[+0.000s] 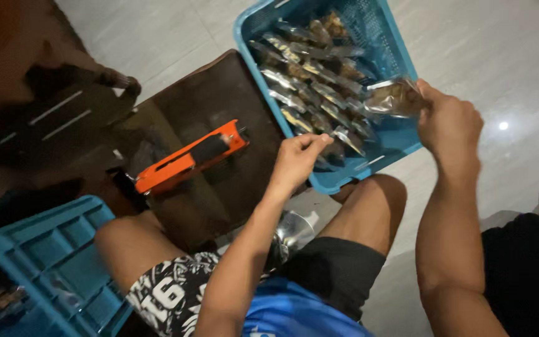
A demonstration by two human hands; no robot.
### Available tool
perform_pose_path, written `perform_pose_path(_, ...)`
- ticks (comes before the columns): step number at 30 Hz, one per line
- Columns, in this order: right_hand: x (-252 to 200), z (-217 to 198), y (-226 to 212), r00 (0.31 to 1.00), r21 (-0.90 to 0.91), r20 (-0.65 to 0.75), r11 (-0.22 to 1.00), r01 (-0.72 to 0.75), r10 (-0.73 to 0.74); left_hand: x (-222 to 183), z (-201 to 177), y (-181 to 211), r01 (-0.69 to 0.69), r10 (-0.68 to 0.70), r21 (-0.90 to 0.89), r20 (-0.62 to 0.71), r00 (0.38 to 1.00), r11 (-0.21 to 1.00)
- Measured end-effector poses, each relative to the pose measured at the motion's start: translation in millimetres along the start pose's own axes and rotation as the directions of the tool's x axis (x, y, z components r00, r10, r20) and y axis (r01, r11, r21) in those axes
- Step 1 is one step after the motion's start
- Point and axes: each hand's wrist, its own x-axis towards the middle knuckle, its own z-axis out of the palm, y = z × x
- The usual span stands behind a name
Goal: The person uses a manual heat sealer to seal plastic bags containing snacks and then sorts them into blue plastic crates.
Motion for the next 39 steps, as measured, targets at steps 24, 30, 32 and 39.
perform_pose_path(24, -12.7, 193.8, 76.5, 0.933, -0.193, 0.235, 0.954, -0.231, 0.274, 23.7, 15.4, -72.4, 0.216, -0.217, -0.072, -0.004, 0.976, 0.974)
perform_pose_path(30, -0.5, 245.5, 85.6, 0.904, -0.260, 0.315, 0.942, -0.211, 0.289, 42.1, 27.3, -75.6, 0.183, -0.275, -0.445, -0.152, 0.949, 0.877)
perform_pose_path(32, 10.8, 229.0, 78.5, 0.904, -0.172, 0.362, 0.970, -0.173, 0.226, 49.6, 24.9, -66.1, 0.166, -0.298, -0.519, -0.182, 0.937, 0.838)
perform_pose_path(39, 28.8, 91.9, -14.0, 0.983, 0.207, 0.159, 0.977, 0.057, -0.091, 36.2, -7.8, -29.4, -0.141, -0.027, -0.492, -0.319, 0.947, 0.859)
